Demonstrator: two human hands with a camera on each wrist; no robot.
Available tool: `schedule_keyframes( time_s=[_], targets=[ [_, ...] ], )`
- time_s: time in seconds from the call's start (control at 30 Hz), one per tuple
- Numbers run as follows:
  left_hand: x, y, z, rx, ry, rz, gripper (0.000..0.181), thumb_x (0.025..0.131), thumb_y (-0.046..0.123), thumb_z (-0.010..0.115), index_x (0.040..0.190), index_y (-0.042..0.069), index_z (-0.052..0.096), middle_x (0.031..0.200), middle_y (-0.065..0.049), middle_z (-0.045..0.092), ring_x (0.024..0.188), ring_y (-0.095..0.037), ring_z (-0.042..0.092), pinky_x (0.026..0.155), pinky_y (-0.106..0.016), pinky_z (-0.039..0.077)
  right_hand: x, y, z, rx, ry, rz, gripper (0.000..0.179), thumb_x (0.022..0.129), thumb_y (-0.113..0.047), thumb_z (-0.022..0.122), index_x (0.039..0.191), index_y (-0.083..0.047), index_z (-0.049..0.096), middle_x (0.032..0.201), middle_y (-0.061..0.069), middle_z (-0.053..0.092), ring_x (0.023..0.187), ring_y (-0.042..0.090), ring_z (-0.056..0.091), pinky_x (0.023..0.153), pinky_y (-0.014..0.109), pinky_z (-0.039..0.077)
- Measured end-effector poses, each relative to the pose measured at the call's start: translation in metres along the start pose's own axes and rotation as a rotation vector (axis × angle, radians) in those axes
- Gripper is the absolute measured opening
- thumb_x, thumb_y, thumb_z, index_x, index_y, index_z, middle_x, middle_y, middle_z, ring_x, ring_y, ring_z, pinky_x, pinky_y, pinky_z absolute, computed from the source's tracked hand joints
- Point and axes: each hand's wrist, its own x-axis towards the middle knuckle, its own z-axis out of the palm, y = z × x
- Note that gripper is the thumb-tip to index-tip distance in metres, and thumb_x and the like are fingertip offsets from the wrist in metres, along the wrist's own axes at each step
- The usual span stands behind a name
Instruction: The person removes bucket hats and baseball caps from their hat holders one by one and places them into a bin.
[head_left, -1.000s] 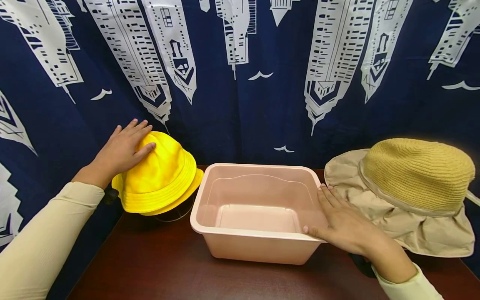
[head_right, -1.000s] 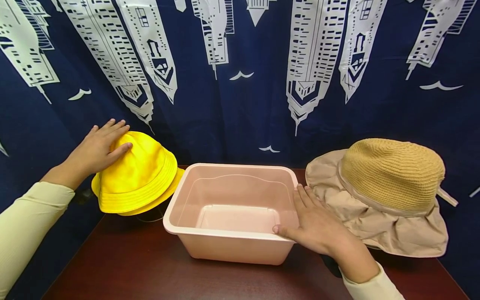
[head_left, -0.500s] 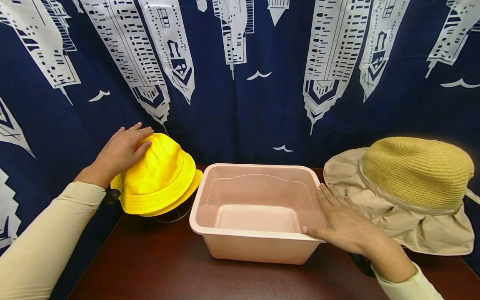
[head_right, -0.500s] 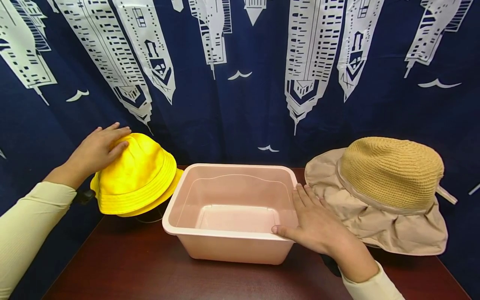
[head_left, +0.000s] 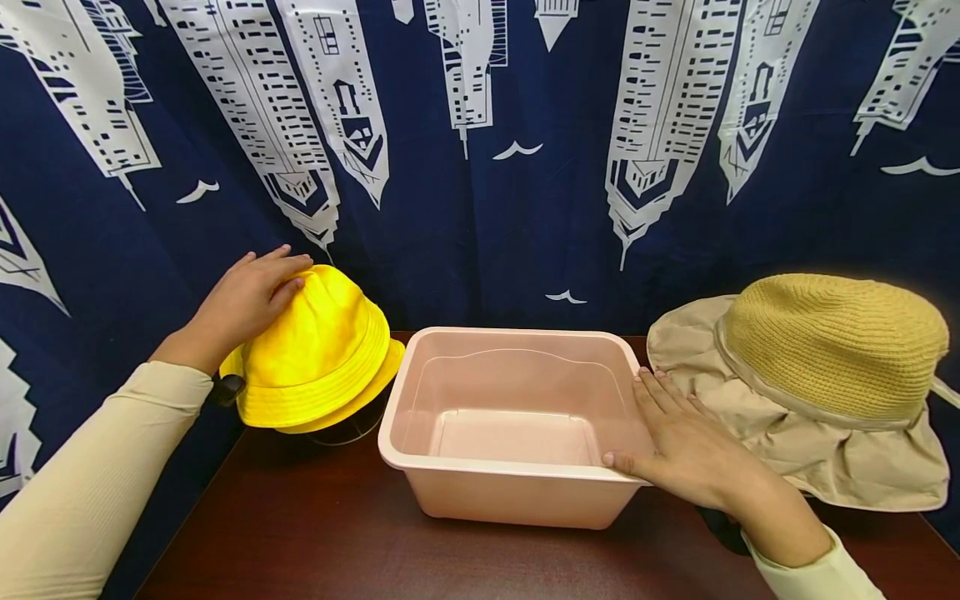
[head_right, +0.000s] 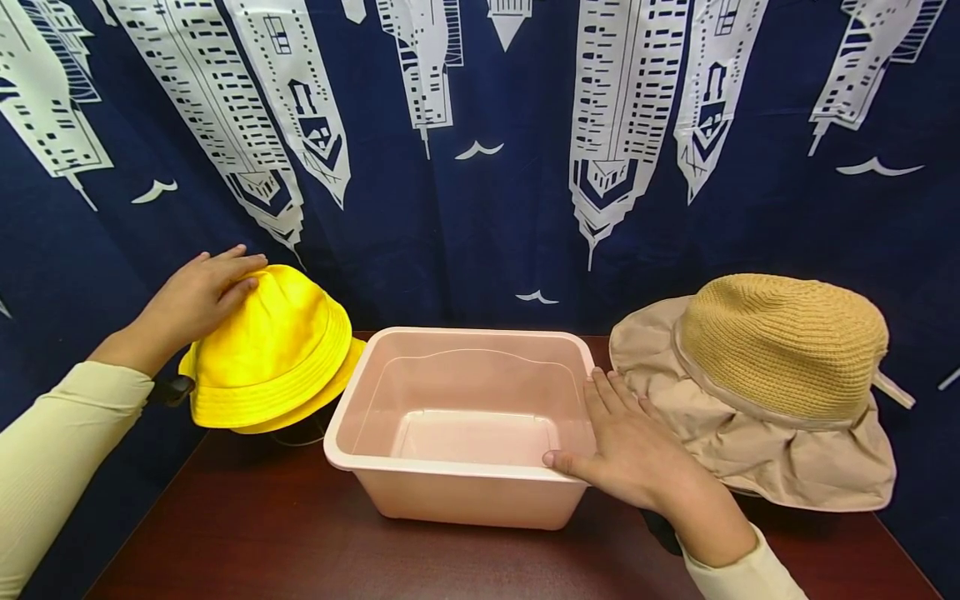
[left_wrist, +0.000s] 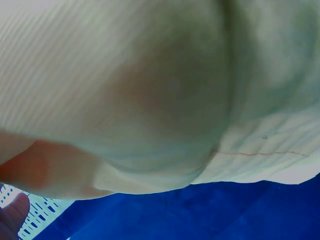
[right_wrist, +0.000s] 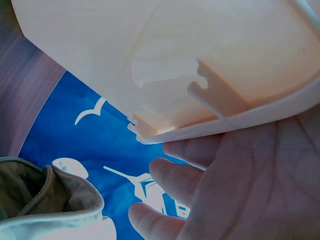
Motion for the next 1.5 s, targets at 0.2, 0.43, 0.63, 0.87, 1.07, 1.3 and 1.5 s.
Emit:
schedule_keyframes(
  time_s=[0.2, 0.43, 0.63, 0.87, 1.07, 1.3, 1.5],
  targets=[
    [0.002, 0.005, -0.003, 0.005, 0.045, 0.043, 0.038, 0.1, 0.009, 0.058, 0.137, 0.002, 0.057, 0.137, -0.02, 0.057, 0.141, -0.037, 0.037, 0.118, -0.058, 0.012, -0.001, 0.0, 0.0, 0.001, 0.01, 0.001, 0.105, 0.087, -0.065, 0.06, 0.151, 0.011, 0.027, 0.158, 0.029, 0.023, 0.145, 0.046, 0.019, 0.109, 0.067, 0.021],
    [0.002, 0.016, -0.012, 0.03, 0.133, 0.129, 0.037, 0.097, 0.007, 0.062, 0.134, 0.005, 0.061, 0.133, -0.017, 0.061, 0.138, -0.037, 0.041, 0.117, -0.058, 0.016, -0.001, 0.0, 0.001, 0.002, 0.015, 0.0, 0.104, 0.087, -0.065, 0.06, 0.151, 0.011, 0.028, 0.158, 0.029, 0.023, 0.145, 0.047, 0.02, 0.108, 0.069, 0.021],
    [0.002, 0.026, -0.022, 0.075, 0.183, 0.219, 0.039, 0.094, 0.004, 0.065, 0.133, 0.006, 0.063, 0.132, -0.016, 0.062, 0.138, -0.036, 0.042, 0.117, -0.057, 0.016, -0.001, 0.0, 0.0, 0.007, 0.014, 0.001, 0.105, 0.087, -0.067, 0.059, 0.151, 0.01, 0.028, 0.158, 0.029, 0.023, 0.145, 0.046, 0.021, 0.109, 0.068, 0.02],
    [0.008, 0.04, -0.035, 0.086, 0.24, 0.297, 0.042, 0.093, 0.002, 0.067, 0.134, 0.009, 0.062, 0.134, -0.013, 0.062, 0.137, -0.035, 0.043, 0.118, -0.057, 0.014, -0.001, 0.001, 0.0, 0.011, 0.008, 0.002, 0.106, 0.086, -0.068, 0.059, 0.151, 0.01, 0.028, 0.158, 0.029, 0.023, 0.145, 0.046, 0.021, 0.109, 0.068, 0.019],
    [0.013, 0.055, -0.043, 0.063, 0.267, 0.327, 0.043, 0.093, 0.002, 0.067, 0.135, 0.011, 0.062, 0.134, -0.01, 0.062, 0.137, -0.033, 0.044, 0.119, -0.055, 0.012, -0.001, 0.001, 0.001, 0.023, 0.006, 0.004, 0.106, 0.087, -0.067, 0.06, 0.151, 0.01, 0.027, 0.158, 0.029, 0.022, 0.145, 0.047, 0.021, 0.109, 0.069, 0.019],
    [0.019, 0.078, -0.049, 0.083, 0.285, 0.406, 0.041, 0.094, 0.002, 0.065, 0.134, 0.009, 0.062, 0.135, -0.01, 0.061, 0.136, -0.033, 0.045, 0.119, -0.054, 0.013, 0.0, 0.0, 0.001, 0.032, 0.006, 0.001, 0.105, 0.087, -0.066, 0.06, 0.151, 0.01, 0.028, 0.158, 0.029, 0.023, 0.145, 0.047, 0.021, 0.109, 0.069, 0.018],
    [0.029, 0.094, -0.044, 0.088, 0.265, 0.472, 0.041, 0.095, 0.003, 0.064, 0.134, 0.01, 0.061, 0.136, -0.01, 0.061, 0.136, -0.032, 0.046, 0.119, -0.053, 0.012, 0.0, 0.0, 0.001, 0.024, 0.009, 0.006, 0.105, 0.086, -0.067, 0.06, 0.151, 0.01, 0.028, 0.158, 0.029, 0.022, 0.144, 0.048, 0.02, 0.108, 0.07, 0.019]
  ],
)
